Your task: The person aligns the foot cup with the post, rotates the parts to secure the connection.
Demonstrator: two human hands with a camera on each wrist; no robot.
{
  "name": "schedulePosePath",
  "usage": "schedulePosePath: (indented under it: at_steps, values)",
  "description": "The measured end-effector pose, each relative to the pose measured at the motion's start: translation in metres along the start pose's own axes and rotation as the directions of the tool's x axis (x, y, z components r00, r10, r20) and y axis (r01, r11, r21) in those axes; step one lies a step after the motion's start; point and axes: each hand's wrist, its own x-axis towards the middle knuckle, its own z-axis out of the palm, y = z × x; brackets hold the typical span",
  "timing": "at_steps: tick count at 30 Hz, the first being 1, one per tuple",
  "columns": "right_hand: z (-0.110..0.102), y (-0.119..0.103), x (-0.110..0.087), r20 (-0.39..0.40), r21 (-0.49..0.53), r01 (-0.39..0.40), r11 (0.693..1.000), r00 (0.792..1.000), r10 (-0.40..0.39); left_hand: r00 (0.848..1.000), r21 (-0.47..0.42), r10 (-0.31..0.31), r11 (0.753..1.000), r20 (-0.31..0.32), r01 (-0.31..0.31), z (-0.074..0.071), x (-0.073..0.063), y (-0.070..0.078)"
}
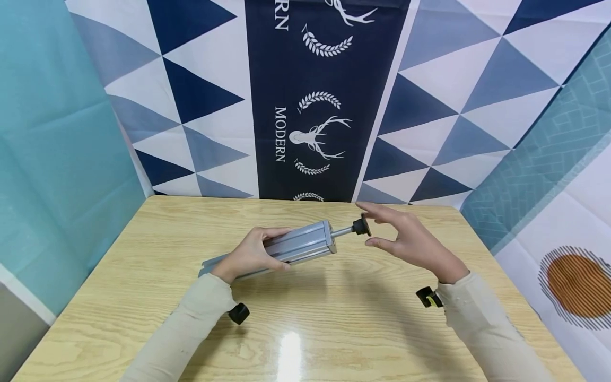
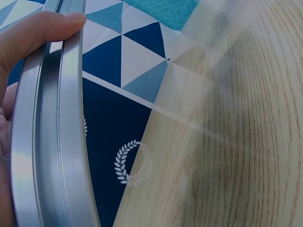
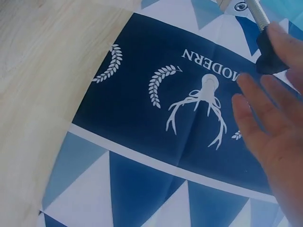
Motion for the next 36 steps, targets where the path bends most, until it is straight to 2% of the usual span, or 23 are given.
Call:
schedulePosePath:
  at_steps: [3, 5, 9, 14, 19, 23, 26, 29, 32, 34, 36]
  values:
    - [-0.001, 0.0, 0.001, -0.002, -0.007, 0.074, 0.997, 0.997, -0.074, 1.0, 0.008, 0.0, 1.0, -0.01, 0.0, 0.0, 0.001, 0.0]
    - [0.0, 0.0, 0.0, -0.006, -0.002, 0.07, 0.998, 0.998, -0.07, 1.0, 0.014, -0.001, 1.0, -0.013, 0.001, -0.001, 0.002, 0.0]
    - [0.005, 0.001, 0.0, -0.02, 0.033, -0.035, 0.999, 0.999, 0.036, 1.0, 0.008, 0.009, 1.0, 0.0, -0.009, 0.0, 0.002, -0.001]
    - [0.012, 0.003, 0.001, -0.02, 0.07, -0.197, 0.978, 0.98, 0.198, 1.0, 0.015, 0.006, 1.0, 0.014, -0.006, 0.001, 0.002, -0.001]
    - [0.011, 0.002, 0.0, 0.015, 0.08, -0.238, 0.968, 0.971, 0.238, 1.0, 0.02, 0.007, 1.0, 0.016, -0.008, 0.001, 0.002, -0.001]
    - [0.005, 0.001, -0.001, 0.073, 0.026, -0.207, 0.978, 0.976, 0.205, 1.0, 0.018, 0.014, 1.0, 0.016, -0.014, 0.001, 0.001, 0.0]
    - [0.0, 0.0, -0.002, 0.103, 0.003, -0.14, 0.99, 0.985, 0.139, 1.0, 0.017, 0.016, 1.0, 0.014, -0.017, 0.0, 0.001, 0.001]
    - [-0.003, -0.001, -0.002, 0.079, 0.002, -0.033, 0.999, 0.996, 0.033, 1.0, 0.009, 0.015, 1.0, 0.014, -0.015, 0.0, 0.001, 0.001]
    - [-0.002, -0.002, 0.0, 0.024, -0.011, 0.07, 0.998, 0.997, -0.069, 1.0, 0.008, 0.015, 1.0, 0.008, -0.015, 0.0, 0.0, 0.002]
    - [-0.002, -0.003, 0.001, -0.004, -0.023, 0.083, 0.996, 0.996, -0.084, 1.0, 0.01, 0.016, 1.0, 0.002, -0.016, 0.0, 0.0, 0.003]
    - [0.0, -0.002, 0.001, -0.019, -0.029, 0.045, 0.999, 0.999, -0.045, 1.0, 0.013, 0.02, 1.0, -0.004, -0.02, 0.0, 0.0, 0.004]
